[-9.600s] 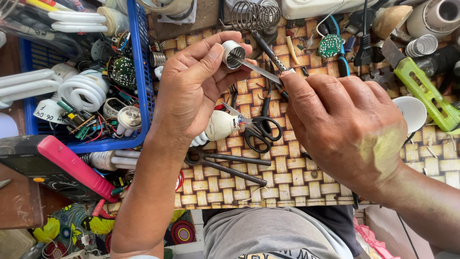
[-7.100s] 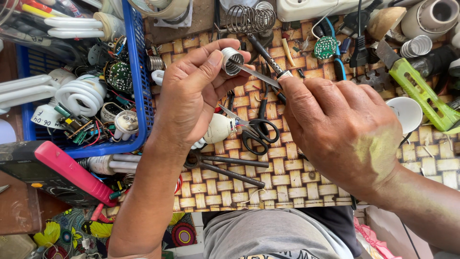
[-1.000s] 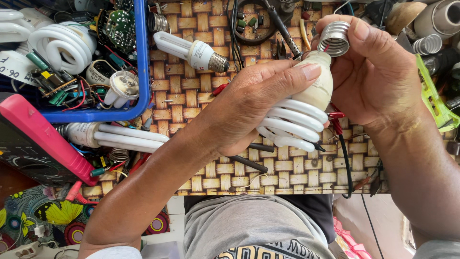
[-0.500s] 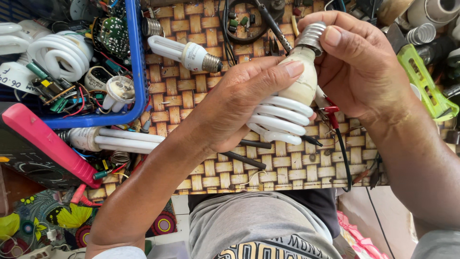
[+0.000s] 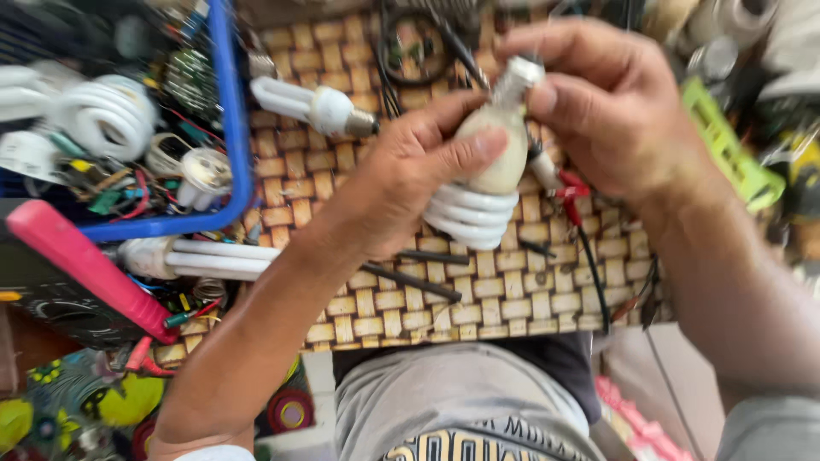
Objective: The person repairs a compact fluorescent light bulb by removing the base, inserting a metal spring, and reattaching the base. They use pliers and a knife to adjust the components and test the bulb by screwing it into a socket.
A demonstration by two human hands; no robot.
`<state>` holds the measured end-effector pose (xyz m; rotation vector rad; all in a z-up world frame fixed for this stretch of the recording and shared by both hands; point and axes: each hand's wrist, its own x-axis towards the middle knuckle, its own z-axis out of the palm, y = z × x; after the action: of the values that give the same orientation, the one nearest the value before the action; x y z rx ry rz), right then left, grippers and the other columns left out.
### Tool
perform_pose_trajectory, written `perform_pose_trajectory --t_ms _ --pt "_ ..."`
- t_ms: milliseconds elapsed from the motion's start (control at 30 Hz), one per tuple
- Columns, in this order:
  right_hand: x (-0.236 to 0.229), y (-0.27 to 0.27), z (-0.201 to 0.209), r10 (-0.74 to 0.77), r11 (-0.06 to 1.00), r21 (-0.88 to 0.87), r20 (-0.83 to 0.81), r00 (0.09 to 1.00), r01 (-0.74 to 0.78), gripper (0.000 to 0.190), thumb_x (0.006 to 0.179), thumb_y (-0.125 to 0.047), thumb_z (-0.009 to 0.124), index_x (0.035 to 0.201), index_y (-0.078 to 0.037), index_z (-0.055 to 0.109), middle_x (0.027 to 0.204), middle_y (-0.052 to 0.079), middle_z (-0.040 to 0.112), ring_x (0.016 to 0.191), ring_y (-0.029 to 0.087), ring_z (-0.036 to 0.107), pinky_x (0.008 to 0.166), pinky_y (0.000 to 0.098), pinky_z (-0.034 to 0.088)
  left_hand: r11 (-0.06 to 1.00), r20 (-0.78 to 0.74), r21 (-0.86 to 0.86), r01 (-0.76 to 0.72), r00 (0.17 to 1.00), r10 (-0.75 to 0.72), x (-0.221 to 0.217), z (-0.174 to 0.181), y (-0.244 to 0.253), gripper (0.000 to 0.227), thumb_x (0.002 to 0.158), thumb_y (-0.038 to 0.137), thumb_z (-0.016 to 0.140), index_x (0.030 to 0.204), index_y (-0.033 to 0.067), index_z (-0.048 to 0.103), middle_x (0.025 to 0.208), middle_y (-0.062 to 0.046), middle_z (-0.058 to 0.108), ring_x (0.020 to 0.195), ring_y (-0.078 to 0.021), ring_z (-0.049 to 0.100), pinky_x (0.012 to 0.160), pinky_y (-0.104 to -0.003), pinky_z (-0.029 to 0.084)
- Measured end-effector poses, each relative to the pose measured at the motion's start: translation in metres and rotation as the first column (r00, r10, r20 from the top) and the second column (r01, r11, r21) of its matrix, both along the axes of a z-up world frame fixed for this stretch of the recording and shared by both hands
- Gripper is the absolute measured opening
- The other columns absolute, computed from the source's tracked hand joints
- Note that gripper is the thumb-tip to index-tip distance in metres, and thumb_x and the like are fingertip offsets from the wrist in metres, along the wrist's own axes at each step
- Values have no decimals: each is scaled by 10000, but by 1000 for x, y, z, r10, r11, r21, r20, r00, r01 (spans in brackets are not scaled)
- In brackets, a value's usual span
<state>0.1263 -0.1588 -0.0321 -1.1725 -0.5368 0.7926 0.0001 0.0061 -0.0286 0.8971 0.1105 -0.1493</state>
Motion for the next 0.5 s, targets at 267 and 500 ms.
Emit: perform_pose_trajectory --t_ms 267,500 --pt "-16 12 17 -59 992 -83 380 923 98 439 821 -203 750 1207 -16 660 918 53 693 790 95 640 718 219 569 873 94 471 -128 991 94 -4 16 -1 435 753 185 801 1147 65 663 859 -35 678 709 -99 623 596 -247 530" --pt "-14 5 -2 -161 976 -84 349 923 201 446 756 -60 782 1176 62 694 1058 171 729 857 157 662 798 322 560 866 99 473 -165 986 133 -6 6 -1 564 688 168 862 1205 45 672 948 -116 736 844 -141 662 722 -298 570"
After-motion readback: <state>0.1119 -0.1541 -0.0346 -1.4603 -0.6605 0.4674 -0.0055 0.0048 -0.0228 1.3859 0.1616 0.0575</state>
